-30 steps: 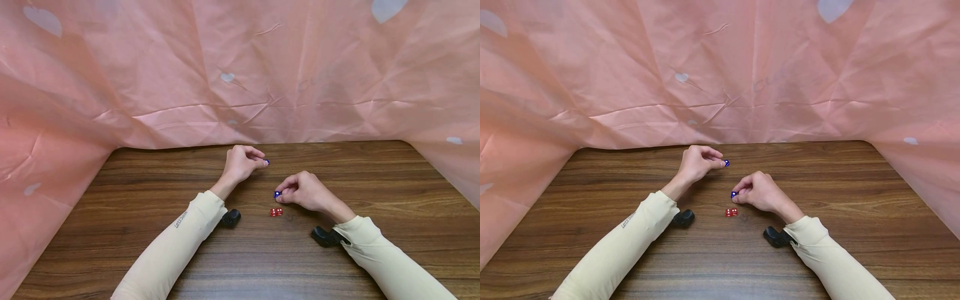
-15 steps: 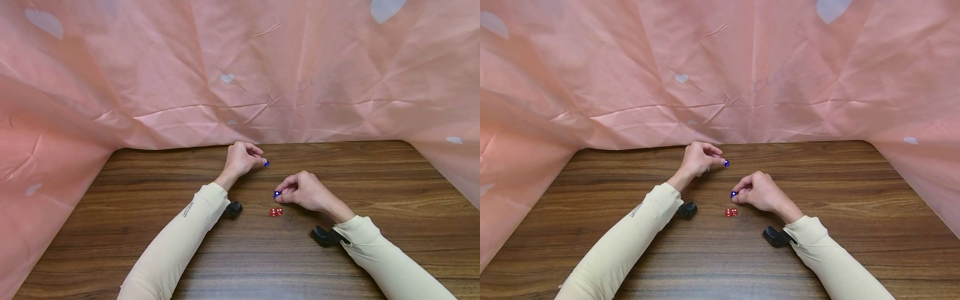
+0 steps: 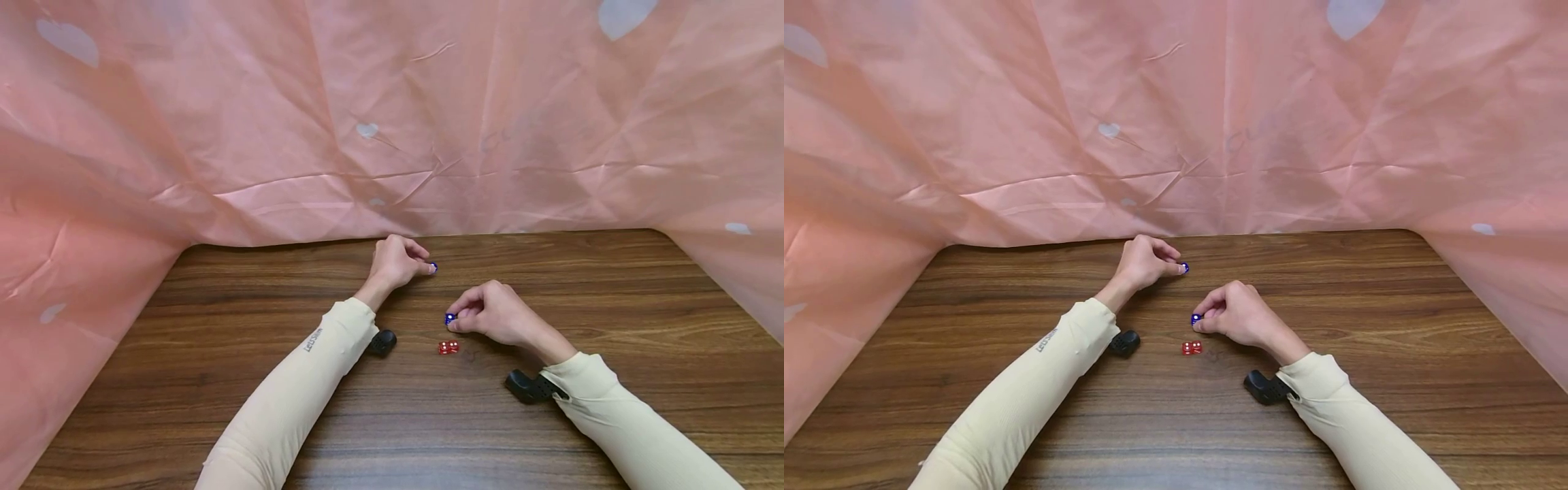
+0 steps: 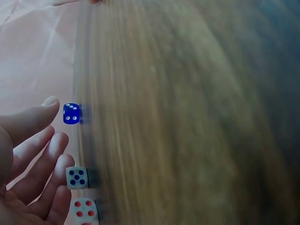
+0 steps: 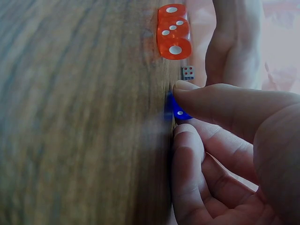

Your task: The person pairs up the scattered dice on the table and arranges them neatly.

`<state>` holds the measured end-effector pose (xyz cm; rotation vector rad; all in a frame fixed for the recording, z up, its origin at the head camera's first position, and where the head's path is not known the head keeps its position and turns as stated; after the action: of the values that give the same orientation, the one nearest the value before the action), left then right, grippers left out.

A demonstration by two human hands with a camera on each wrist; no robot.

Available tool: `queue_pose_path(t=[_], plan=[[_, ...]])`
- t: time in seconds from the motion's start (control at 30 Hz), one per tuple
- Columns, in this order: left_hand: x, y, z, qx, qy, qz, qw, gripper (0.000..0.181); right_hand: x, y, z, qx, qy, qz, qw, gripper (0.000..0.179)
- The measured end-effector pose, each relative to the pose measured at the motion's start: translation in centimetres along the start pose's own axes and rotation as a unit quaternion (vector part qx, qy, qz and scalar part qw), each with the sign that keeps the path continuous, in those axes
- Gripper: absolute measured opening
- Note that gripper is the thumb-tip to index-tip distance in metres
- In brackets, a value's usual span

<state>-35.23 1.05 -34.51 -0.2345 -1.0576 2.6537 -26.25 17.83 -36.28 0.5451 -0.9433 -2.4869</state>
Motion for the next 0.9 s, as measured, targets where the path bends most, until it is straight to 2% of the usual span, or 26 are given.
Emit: queue_pose_path(t=[0.4,0.9], plan=[[0.3,0.2,-0.7,0.025,0.013,0.032,0.9991,0.022,-0.1,0.0,-0.2,0.003,0.000,0.002,1.0000,0.014],[0.4,-0.1,-1.1,0.033,0.016,0.048,0.9982,0.020,-0.1,0.0,-0.2,0.003,-0.001,0.005,1.0000,0.012]])
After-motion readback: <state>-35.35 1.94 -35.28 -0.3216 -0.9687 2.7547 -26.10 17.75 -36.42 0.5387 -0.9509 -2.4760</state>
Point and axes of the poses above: each hand's wrist, its own x-axis towards the middle knuckle, its own z-axis out of the back of the hand, y = z × x, the point moved 8 cm from there along x, towards the middle knuckle, and after that the axes turned 14 degrees about y, right-handed, at the moved point
